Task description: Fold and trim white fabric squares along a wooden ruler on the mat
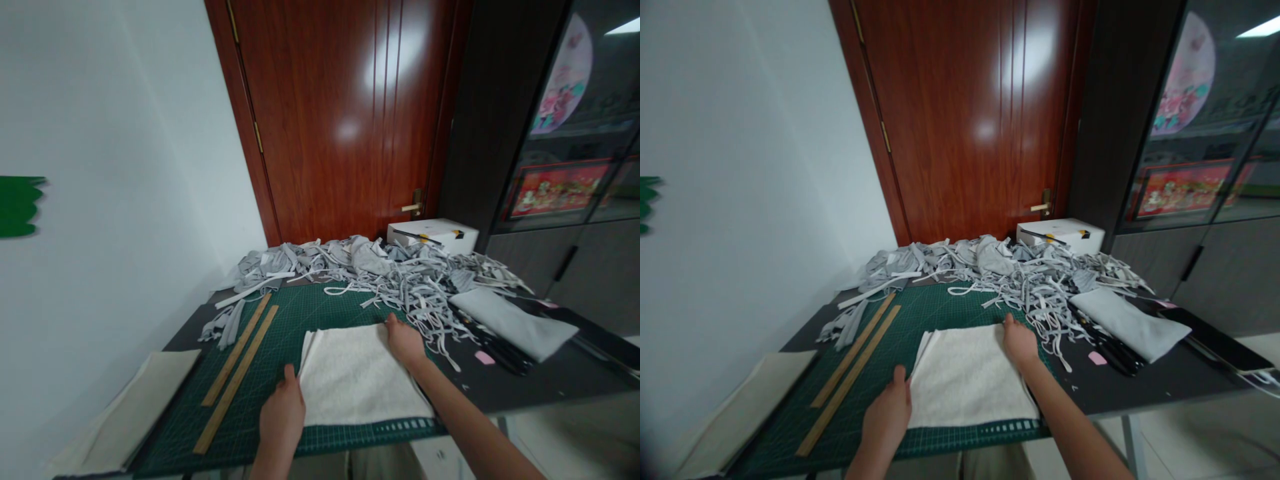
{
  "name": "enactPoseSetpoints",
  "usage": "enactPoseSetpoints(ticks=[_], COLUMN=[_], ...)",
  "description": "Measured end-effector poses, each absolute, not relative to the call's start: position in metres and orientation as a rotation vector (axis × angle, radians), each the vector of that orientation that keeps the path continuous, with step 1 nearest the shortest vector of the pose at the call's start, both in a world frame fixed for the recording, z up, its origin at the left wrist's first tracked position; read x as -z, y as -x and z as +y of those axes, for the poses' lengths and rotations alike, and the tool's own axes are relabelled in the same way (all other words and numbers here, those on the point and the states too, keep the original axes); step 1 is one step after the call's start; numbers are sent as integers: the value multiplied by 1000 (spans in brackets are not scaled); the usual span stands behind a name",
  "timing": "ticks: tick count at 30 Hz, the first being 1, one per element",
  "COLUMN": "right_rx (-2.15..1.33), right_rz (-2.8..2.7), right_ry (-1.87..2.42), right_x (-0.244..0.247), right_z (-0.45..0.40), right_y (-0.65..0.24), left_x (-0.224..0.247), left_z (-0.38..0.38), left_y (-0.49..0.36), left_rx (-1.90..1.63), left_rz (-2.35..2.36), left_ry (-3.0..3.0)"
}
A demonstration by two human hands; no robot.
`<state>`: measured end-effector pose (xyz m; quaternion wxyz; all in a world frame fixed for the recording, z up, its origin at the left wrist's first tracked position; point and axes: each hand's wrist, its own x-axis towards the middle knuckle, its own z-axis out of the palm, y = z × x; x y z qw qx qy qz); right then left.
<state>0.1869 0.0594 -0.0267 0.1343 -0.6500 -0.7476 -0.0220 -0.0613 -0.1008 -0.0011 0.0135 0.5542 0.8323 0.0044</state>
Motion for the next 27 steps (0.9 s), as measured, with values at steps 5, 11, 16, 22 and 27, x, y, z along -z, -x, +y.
enactPoseSetpoints(ticks=[5, 11, 16, 22, 27], right_rx=[72, 67, 64, 80, 82], right_rz=[-2208, -2216, -2219, -2213, -2218], right_ry=[1851, 1854, 1852, 1856, 1852], right_x=[28, 28, 27, 27, 28], right_z=[57, 57, 57, 56, 57], right_y=[-186, -185, -185, -186, -186], left_x=[-6, -27, -29, -23, -22], left_z=[-110, -108, -73, -34, -25], left_y=[63, 63, 45, 50, 72], left_rx=[124, -1, -418, -235, -204], left_rz=[2590, 2769, 2615, 2663, 2511], left_ry=[-1660, -1651, -2036, -1716, -1664])
